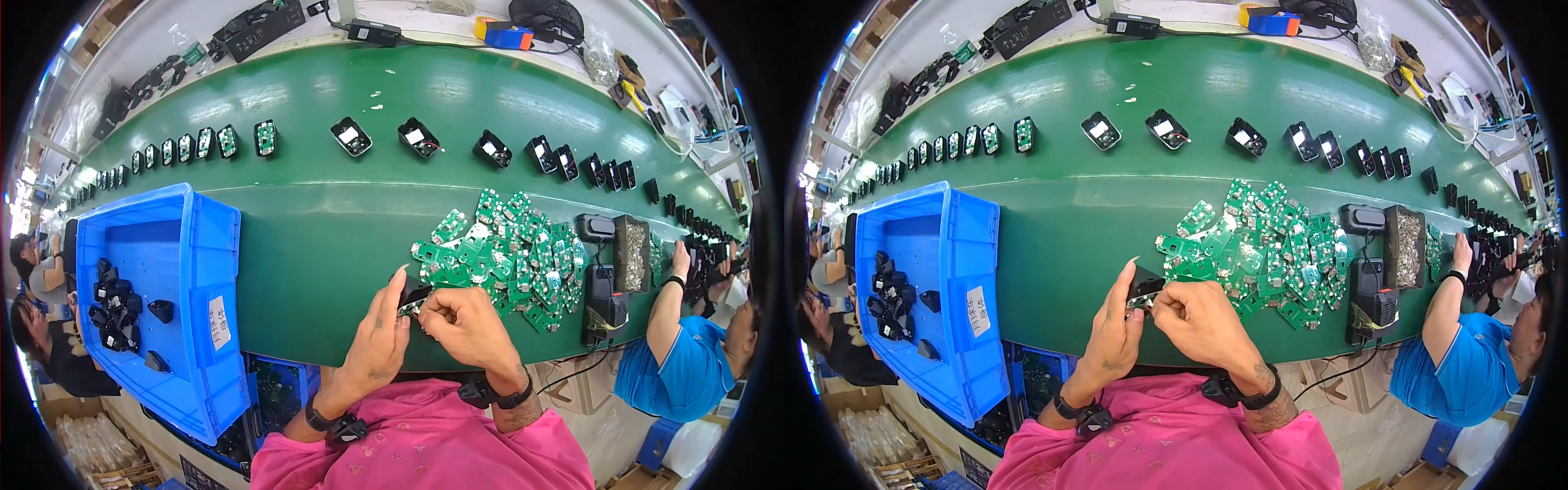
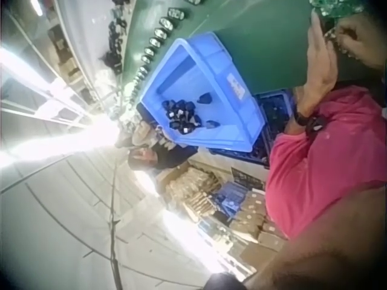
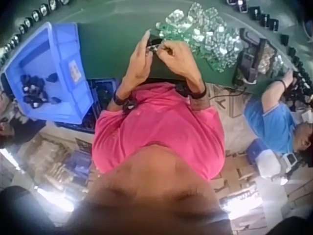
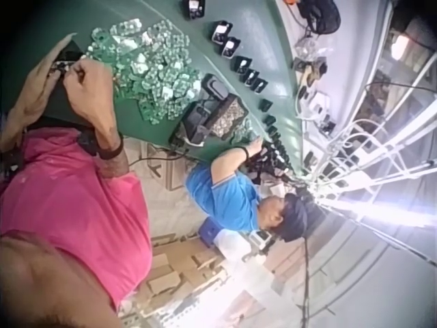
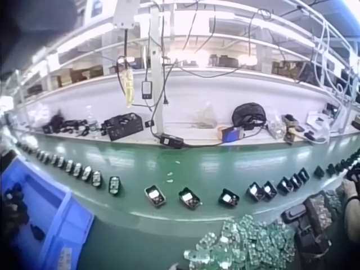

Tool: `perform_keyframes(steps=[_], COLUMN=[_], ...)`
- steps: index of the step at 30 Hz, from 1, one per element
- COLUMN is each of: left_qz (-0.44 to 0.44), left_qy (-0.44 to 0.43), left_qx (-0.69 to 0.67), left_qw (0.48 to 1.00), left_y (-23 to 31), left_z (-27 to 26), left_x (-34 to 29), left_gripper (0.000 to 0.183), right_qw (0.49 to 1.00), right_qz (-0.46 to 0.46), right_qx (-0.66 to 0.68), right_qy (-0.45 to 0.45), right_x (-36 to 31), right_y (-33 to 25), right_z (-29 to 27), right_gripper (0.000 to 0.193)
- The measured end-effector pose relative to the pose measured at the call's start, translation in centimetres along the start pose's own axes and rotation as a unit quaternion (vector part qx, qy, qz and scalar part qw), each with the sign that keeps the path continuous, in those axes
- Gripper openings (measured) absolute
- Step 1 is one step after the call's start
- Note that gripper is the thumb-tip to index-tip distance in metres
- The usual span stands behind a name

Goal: The person picks up a circuit board and a black plastic housing, fits the board into the housing, and places the assembled unit onto the green conveyor belt.

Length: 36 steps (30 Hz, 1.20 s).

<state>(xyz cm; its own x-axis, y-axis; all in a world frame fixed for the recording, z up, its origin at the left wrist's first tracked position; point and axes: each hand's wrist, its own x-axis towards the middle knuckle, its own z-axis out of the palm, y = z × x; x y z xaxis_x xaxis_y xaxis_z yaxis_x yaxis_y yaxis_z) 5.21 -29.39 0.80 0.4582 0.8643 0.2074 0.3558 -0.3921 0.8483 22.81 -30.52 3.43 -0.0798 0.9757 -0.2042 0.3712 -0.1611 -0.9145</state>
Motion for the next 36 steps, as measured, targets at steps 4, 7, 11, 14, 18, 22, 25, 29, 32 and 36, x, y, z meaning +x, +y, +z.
perform_keyframes(steps=[4,7,11,14,18,22,25,29,32,36], left_qz=[0.04,0.058,0.044,0.035,0.011,-0.221,-0.147,-0.187,-0.187,-0.214], left_qy=[-0.013,-0.012,-0.008,0.021,0.04,0.026,-0.007,-0.092,-0.093,-0.075], left_qx=[0.098,0.145,0.157,0.156,0.122,-0.212,-0.325,-0.385,-0.212,-0.255], left_qw=[0.994,0.988,0.987,0.987,0.992,0.952,0.934,0.899,0.955,0.94], left_y=[-0.3,-0.7,-0.5,-0.8,-1.3,-0.2,-0.8,-0.6,-0.5,-0.4], left_z=[0.2,0.3,0.7,1.4,1.4,0.5,0.8,-0.7,-0.5,0.5], left_x=[0.0,0.0,-0.2,-0.5,-0.1,0.1,0.1,0.2,0.6,0.7], left_gripper=[0.068,0.07,0.073,0.075,0.07,0.059,0.058,0.06,0.055,0.052], right_qw=[0.996,0.993,0.99,0.981,0.989,0.983,0.991,0.977,0.955,0.959], right_qz=[-0.047,-0.068,-0.09,-0.107,-0.076,-0.02,0.021,0.07,0.04,-0.141], right_qx=[-0.056,-0.079,-0.088,-0.124,-0.086,0.001,0.091,0.191,0.279,0.224], right_qy=[0.054,0.057,0.067,0.102,0.09,0.183,0.097,0.07,0.097,0.103], right_x=[-0.4,-0.3,-0.3,-0.2,-0.2,-0.5,-0.4,-0.9,-1.3,-0.7], right_y=[-0.5,-0.7,-0.1,0.6,0.4,1.0,1.7,2.1,2.4,3.8], right_z=[0.7,0.7,1.2,2.2,2.1,1.9,1.4,0.9,1.7,2.9], right_gripper=[0.014,0.012,0.011,0.011,0.012,0.016,0.017,0.016,0.012,0.007])
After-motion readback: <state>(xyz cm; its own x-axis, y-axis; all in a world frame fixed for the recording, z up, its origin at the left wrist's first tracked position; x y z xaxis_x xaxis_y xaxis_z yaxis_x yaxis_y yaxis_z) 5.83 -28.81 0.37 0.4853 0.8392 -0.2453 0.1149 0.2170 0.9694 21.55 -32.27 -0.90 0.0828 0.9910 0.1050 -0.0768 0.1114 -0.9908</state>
